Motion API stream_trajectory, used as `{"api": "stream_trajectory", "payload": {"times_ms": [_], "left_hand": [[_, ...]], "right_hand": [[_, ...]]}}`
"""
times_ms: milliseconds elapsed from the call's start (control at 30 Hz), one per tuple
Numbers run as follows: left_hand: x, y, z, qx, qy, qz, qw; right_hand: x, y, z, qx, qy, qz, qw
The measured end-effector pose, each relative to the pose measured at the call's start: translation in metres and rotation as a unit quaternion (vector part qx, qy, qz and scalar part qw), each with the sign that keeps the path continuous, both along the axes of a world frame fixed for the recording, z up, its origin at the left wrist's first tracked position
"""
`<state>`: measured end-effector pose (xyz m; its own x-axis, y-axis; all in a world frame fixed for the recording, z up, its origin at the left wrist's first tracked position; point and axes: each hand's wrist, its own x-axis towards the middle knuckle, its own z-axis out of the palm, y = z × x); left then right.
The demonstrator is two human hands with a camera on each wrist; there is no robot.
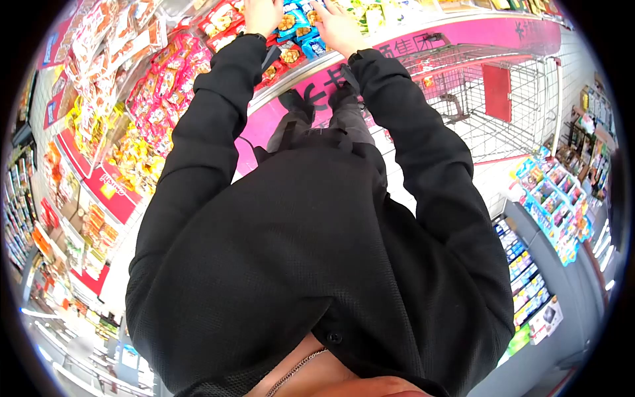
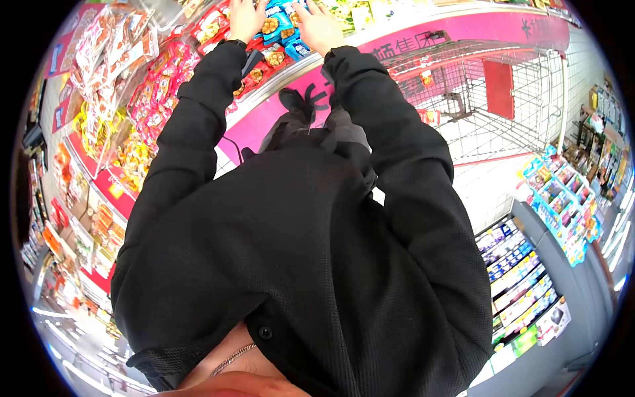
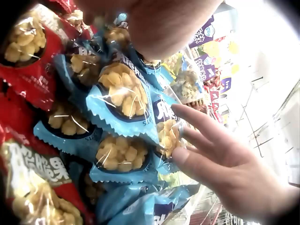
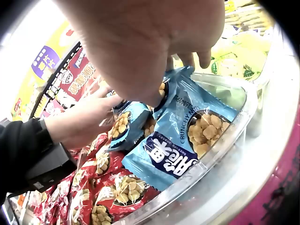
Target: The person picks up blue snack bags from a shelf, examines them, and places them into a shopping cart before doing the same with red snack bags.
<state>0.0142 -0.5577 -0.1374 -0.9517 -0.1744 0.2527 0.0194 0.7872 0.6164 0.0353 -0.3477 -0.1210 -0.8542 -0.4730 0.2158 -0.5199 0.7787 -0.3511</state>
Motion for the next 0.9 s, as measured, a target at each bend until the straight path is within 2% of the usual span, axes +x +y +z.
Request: {"api": "stream_trajectory", "payload": {"times_ms": [33, 67, 100, 167, 200, 267, 367, 400, 433, 500, 533, 567, 633, 767, 833, 900], "left_hand": [[0.000, 0.000, 0.000, -0.033, 0.025, -0.002, 0.999], [0.003, 0.002, 0.000, -0.092, -0.034, 0.025, 0.995], [0.005, 0.002, 0.003, -0.084, -0.016, 0.021, 0.996], [0.015, 0.013, 0.036, -0.165, -0.036, -0.025, 0.985], [0.019, 0.018, 0.035, -0.168, 0.023, -0.058, 0.984], [0.025, 0.020, 0.019, -0.180, -0.013, -0.122, 0.976], [0.032, 0.036, 0.020, -0.196, -0.013, -0.136, 0.971], [0.038, 0.040, 0.025, -0.209, -0.009, -0.135, 0.969], [0.041, 0.048, 0.041, -0.225, -0.017, -0.128, 0.966], [0.048, 0.064, 0.072, -0.259, -0.036, -0.111, 0.959], [0.029, 0.038, 0.000, -0.276, -0.019, -0.125, 0.953], [0.030, 0.030, -0.008, -0.242, -0.033, -0.139, 0.960], [0.022, 0.027, -0.013, -0.172, -0.059, -0.167, 0.969], [0.018, 0.026, -0.003, -0.209, -0.052, -0.169, 0.962], [0.018, 0.030, 0.010, -0.200, -0.084, -0.170, 0.961], [0.016, 0.031, 0.011, -0.187, -0.060, -0.158, 0.968]], "right_hand": [[0.003, -0.001, -0.007, 0.010, 0.008, 0.001, 1.000], [0.006, -0.002, -0.014, 0.020, 0.015, 0.001, 1.000], [0.005, -0.002, -0.018, 0.030, 0.024, 0.000, 0.999], [0.007, 0.001, -0.022, 0.030, 0.006, 0.007, 0.999], [0.009, 0.001, -0.023, 0.018, 0.010, 0.004, 1.000], [0.011, 0.006, -0.023, -0.018, 0.054, 0.004, 0.998], [0.012, 0.023, -0.026, -0.133, -0.076, -0.070, 0.986], [0.018, 0.036, -0.002, -0.164, -0.136, -0.093, 0.973], [0.023, 0.050, -0.001, -0.255, -0.019, -0.063, 0.965], [0.039, 0.081, 0.005, -0.281, -0.033, -0.119, 0.952], [0.049, 0.098, 0.017, -0.285, -0.065, -0.145, 0.945], [0.060, 0.117, 0.029, -0.290, -0.096, -0.171, 0.937], [0.080, 0.158, 0.029, -0.314, -0.067, -0.234, 0.918], [0.134, 0.251, 0.027, -0.377, -0.193, -0.391, 0.817], [0.162, 0.294, 0.006, -0.387, -0.148, -0.427, 0.804], [0.189, 0.329, -0.003, -0.404, -0.151, -0.467, 0.772]]}}
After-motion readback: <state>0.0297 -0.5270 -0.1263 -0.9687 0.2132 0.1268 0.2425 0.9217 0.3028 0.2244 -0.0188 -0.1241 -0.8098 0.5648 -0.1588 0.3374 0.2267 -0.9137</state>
